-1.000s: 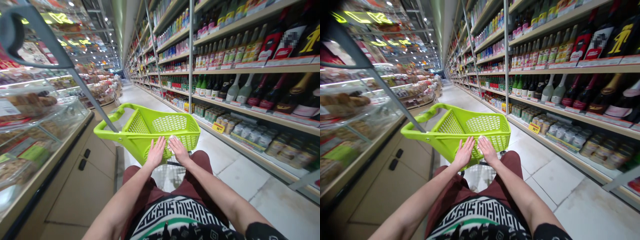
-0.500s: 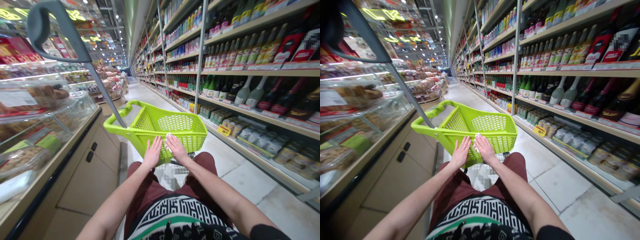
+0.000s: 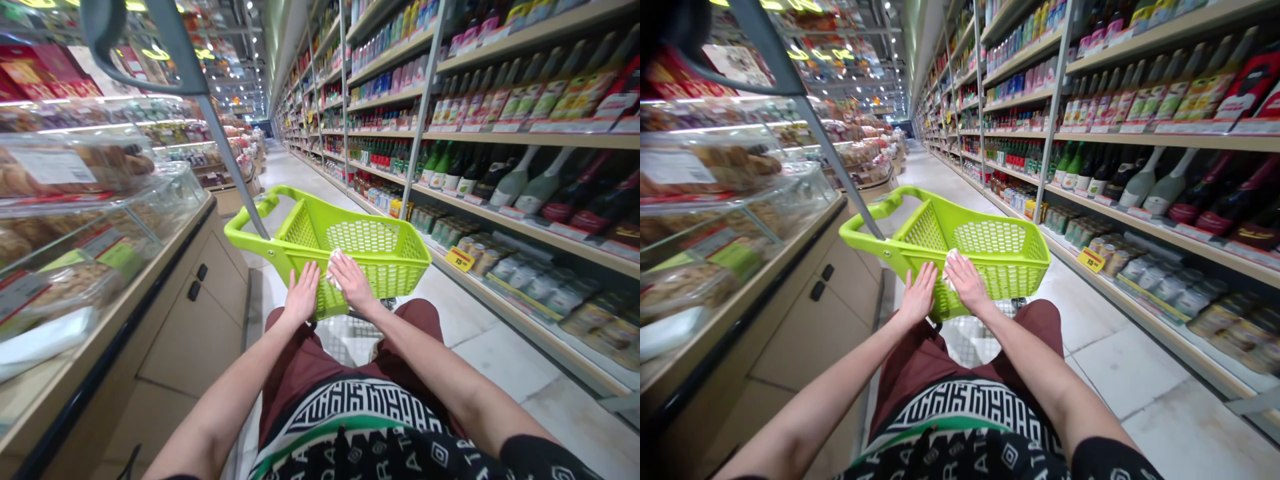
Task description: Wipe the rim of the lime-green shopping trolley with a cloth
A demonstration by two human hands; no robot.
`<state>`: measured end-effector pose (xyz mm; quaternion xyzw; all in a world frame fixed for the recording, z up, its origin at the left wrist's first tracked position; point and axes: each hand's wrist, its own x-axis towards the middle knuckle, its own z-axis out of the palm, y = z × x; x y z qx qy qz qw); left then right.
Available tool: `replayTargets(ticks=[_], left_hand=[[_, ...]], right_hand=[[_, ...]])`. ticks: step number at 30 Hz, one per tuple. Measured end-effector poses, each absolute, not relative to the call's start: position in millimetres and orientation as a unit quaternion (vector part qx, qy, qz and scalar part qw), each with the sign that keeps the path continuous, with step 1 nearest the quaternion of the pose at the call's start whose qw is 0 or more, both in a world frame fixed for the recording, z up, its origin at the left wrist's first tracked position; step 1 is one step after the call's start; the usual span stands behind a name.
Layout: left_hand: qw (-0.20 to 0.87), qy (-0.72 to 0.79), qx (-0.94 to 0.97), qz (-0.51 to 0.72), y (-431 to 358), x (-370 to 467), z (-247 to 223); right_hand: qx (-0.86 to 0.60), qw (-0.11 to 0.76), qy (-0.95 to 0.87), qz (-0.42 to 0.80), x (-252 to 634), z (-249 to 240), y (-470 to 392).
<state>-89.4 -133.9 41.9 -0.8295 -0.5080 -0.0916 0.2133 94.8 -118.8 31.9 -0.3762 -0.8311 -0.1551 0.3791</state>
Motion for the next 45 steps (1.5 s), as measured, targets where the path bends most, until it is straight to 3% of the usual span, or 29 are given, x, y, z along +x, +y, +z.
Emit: replayTargets(ticks=[9,18,27,35,41,45], left_hand=[[0.181,-0.520,-0.831,-0.071,-139.2,-110.2,12.0],[0.203,-0.540,-0.806,-0.131,-137.5,-120.7,38.1],[0.206,-0.575,-0.783,-0.119,-152.9,-168.2,11.2],[0.223,-0.598,-0.752,-0.163,-134.7,-173.4,40.6],[0.220,-0.580,-0.767,-0.163,-143.4,-172.7,37.5],[0.235,-0.562,-0.770,-0.193,-143.2,-169.2,46.2]], right_hand=[[-0.372,0.296,-0.869,-0.136,89.0,-11.1,-120.7],[-0.307,0.397,-0.856,-0.128,33.2,58.6,-108.9],[-0.285,0.313,-0.897,-0.125,30.7,23.6,-108.2],[-0.260,0.346,-0.888,-0.154,-13.4,76.9,-95.5],[-0.255,0.258,-0.922,-0.137,1.4,34.9,-101.8],[-0.259,0.320,-0.901,-0.138,12.9,45.9,-109.5]])
